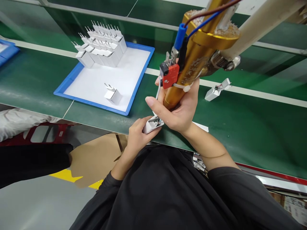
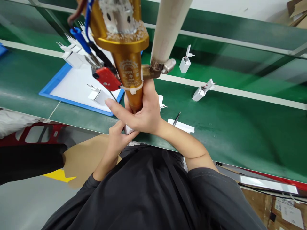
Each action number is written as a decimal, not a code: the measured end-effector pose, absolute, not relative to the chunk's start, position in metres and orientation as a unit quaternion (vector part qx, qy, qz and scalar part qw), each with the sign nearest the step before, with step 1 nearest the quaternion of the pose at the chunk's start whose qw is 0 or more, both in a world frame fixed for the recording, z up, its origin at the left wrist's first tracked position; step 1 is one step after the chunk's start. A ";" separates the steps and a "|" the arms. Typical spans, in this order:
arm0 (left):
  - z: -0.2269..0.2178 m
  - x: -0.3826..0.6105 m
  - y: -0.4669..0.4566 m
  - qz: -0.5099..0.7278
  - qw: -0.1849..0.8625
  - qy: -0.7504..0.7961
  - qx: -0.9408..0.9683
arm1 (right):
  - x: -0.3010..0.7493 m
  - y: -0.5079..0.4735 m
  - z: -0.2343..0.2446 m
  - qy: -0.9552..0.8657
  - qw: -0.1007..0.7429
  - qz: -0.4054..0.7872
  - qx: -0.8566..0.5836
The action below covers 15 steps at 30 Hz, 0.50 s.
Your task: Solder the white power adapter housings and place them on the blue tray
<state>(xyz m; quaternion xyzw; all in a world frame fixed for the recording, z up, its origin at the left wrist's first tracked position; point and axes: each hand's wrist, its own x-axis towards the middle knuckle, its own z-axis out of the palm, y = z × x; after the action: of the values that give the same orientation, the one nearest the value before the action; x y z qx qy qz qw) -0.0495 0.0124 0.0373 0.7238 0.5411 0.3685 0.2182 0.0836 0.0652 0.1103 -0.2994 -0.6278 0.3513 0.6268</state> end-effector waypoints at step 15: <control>0.024 -0.014 0.012 0.414 0.374 0.505 0.659 | 0.075 0.054 0.117 -0.609 0.655 0.326 -0.306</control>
<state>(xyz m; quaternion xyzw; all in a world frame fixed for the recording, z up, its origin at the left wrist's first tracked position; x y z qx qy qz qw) -0.0142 0.0120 0.0244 0.6590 0.5046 0.4137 0.3742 0.0750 0.0542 0.1172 -0.3064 -0.6091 0.3262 0.6547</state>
